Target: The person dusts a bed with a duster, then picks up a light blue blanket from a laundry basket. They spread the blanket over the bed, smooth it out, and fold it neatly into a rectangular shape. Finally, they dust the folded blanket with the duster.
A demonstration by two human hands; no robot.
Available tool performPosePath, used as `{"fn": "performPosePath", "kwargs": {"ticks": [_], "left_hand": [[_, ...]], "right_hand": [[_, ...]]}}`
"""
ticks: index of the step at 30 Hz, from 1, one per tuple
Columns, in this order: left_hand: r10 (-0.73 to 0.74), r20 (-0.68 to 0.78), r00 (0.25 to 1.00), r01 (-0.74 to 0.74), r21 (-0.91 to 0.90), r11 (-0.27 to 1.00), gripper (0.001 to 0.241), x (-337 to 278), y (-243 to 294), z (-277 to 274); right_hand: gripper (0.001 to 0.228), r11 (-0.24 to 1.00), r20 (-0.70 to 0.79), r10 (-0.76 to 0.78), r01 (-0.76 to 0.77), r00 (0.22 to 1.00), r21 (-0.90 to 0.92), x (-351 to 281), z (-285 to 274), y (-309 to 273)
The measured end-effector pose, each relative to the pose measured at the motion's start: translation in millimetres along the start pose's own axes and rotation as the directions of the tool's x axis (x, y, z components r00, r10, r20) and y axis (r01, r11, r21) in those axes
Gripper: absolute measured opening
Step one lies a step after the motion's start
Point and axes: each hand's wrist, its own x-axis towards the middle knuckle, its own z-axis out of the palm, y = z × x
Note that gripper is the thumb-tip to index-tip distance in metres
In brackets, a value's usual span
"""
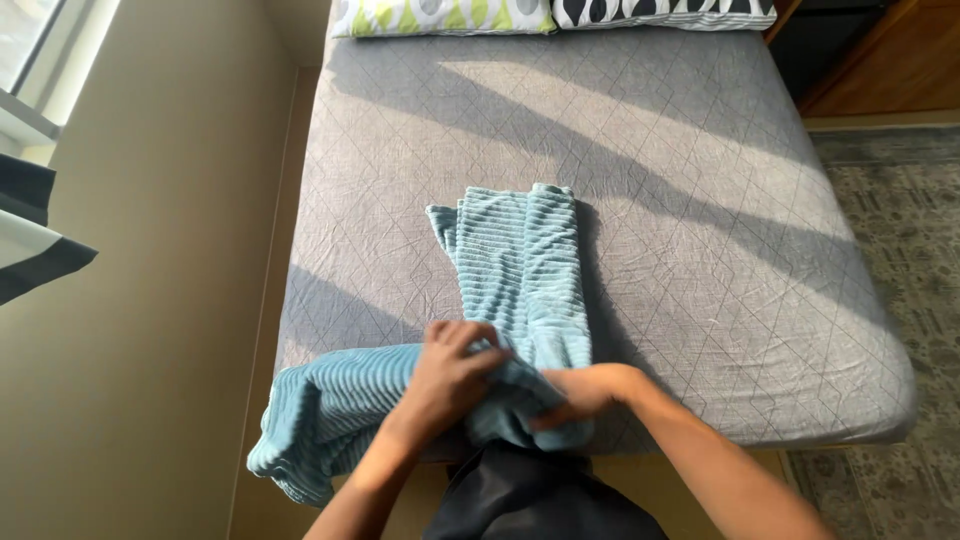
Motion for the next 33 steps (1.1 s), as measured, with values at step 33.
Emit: {"fn": "performPosePath", "kwargs": {"ticks": [33], "left_hand": [[-0.854,0.288,0.433,0.570,0.646,0.507,0.019,-193.8,-183.7,71.6]], "right_hand": [[0.041,0.530,-0.906,0.184,-0.815,0.381,-0.235,-151.3,-54.9,195.8]]}}
